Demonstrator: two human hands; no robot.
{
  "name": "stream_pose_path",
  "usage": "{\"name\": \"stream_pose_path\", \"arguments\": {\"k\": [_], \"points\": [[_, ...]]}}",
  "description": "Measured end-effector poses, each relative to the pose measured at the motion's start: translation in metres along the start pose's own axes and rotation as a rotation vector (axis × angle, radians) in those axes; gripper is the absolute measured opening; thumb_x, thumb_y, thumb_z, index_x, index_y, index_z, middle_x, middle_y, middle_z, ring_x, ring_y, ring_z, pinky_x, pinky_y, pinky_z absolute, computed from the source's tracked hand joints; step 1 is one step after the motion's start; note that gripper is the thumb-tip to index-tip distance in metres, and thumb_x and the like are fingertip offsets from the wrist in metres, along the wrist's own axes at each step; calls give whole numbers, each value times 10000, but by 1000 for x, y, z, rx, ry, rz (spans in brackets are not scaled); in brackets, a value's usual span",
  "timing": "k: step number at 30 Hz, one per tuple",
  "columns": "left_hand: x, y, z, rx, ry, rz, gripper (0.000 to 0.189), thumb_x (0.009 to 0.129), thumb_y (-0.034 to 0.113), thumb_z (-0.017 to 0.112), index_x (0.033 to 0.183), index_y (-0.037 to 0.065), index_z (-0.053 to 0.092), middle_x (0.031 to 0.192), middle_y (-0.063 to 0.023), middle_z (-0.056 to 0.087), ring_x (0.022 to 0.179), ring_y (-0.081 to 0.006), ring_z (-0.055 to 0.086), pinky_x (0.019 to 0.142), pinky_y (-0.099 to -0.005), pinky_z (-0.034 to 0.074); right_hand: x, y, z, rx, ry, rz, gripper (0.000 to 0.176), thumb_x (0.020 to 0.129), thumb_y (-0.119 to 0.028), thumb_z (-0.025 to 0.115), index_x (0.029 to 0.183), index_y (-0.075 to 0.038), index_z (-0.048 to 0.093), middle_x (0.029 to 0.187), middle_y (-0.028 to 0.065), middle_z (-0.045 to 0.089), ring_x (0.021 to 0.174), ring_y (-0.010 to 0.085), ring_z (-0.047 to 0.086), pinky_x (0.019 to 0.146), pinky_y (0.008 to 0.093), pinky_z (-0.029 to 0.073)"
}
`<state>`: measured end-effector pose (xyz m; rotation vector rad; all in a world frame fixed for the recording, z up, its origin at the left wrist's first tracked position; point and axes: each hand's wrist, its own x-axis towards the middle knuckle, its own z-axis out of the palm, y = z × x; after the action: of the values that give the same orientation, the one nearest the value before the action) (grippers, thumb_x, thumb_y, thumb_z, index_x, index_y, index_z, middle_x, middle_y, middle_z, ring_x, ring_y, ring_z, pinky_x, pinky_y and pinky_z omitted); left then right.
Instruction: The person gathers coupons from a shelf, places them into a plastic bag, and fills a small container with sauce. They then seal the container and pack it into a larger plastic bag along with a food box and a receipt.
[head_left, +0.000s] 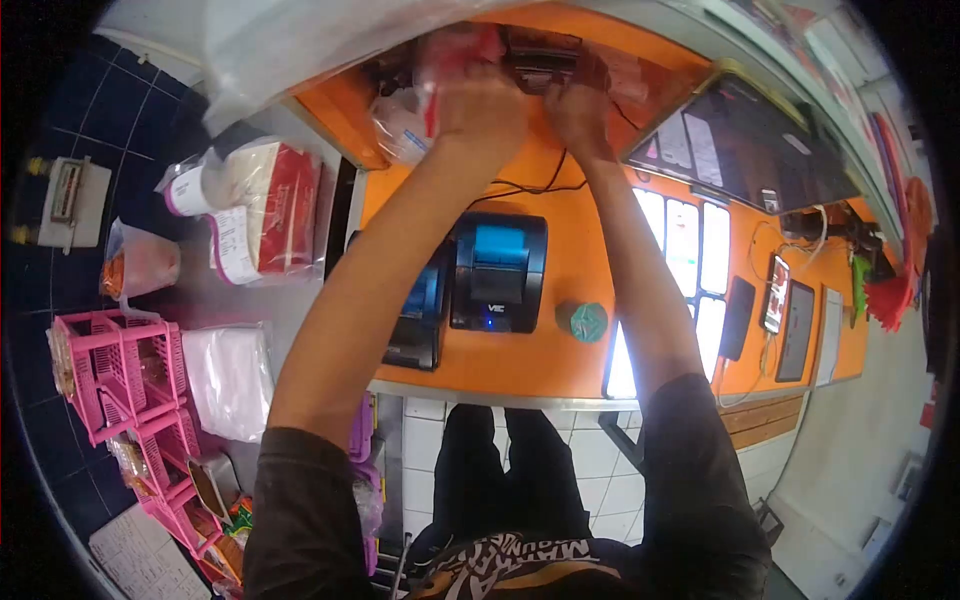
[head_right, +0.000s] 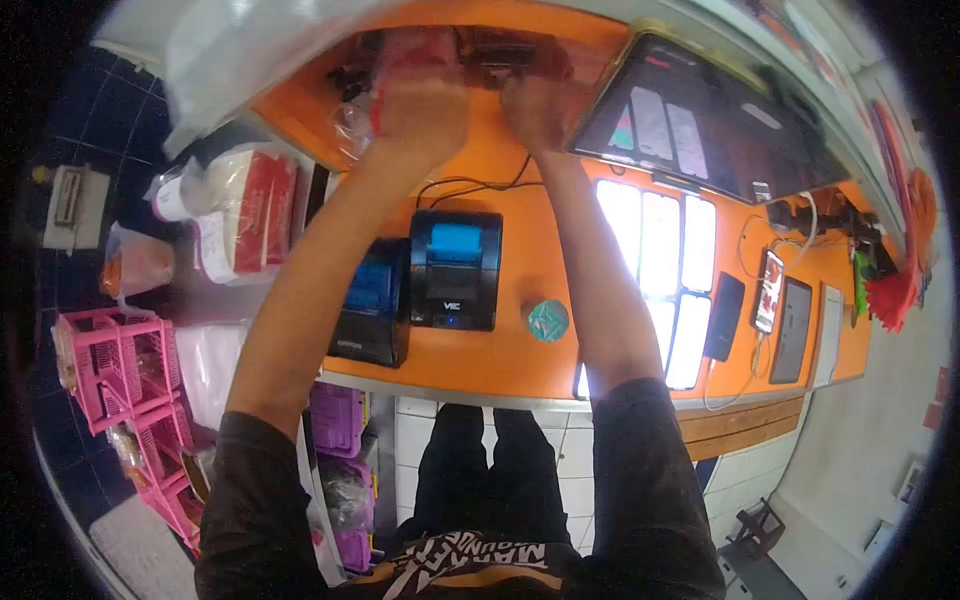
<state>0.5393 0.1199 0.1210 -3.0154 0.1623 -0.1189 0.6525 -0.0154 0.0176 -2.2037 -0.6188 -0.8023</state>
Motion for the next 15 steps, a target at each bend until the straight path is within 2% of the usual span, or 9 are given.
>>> {"name": "stream_pose_path", "arguments": {"k": [1,2,4,6,8,15], "points": [[4,-4,-11,33,-37,-34,278,852,192,609,1073,52,702,1079,-161,685,968,-289,684,770,-435,570,5,6,10,-52,60,-59,511,883,-240,604,1308,12,476,1305,274,511,1156,473,483,1003,528,392],[8,-9,-12,68,-71,-70,265,831,193,637,1044,66,730,1099,-145,671,991,-262,672,757,-408,572,16,-3,8,-107,-49,23,521,887,-253,610,1315,14,480,1319,278,508,1178,476,476,1011,529,387],[27,-26,23,51,177,-131,309,849,233,625,1092,59,705,1131,-152,668,1014,-292,663,759,-418,569,34,-7,13,-175,-178,72,531,885,-263,615,1317,15,483,1323,280,508,1185,474,476,1014,528,387],[60,-39,62,59,416,-217,349,882,258,587,1153,63,686,1196,-156,658,1084,-315,636,857,-445,519,51,-3,24,-192,-213,27,540,883,-273,619,1320,16,486,1326,282,507,1192,472,475,1017,527,387],[74,-33,78,9,556,-250,348,884,258,586,1154,63,685,1196,-156,658,1084,-314,636,856,-445,519,66,4,33,-205,-251,-20,549,881,-283,624,1322,16,489,1330,284,507,1199,470,475,1020,526,387],[98,-20,78,-348,534,-189,345,888,259,583,1158,67,682,1194,-155,658,1085,-312,635,855,-445,522,99,31,43,-205,-345,-117,583,875,-317,641,1330,18,499,1343,291,507,1224,464,475,1032,521,387]]}}
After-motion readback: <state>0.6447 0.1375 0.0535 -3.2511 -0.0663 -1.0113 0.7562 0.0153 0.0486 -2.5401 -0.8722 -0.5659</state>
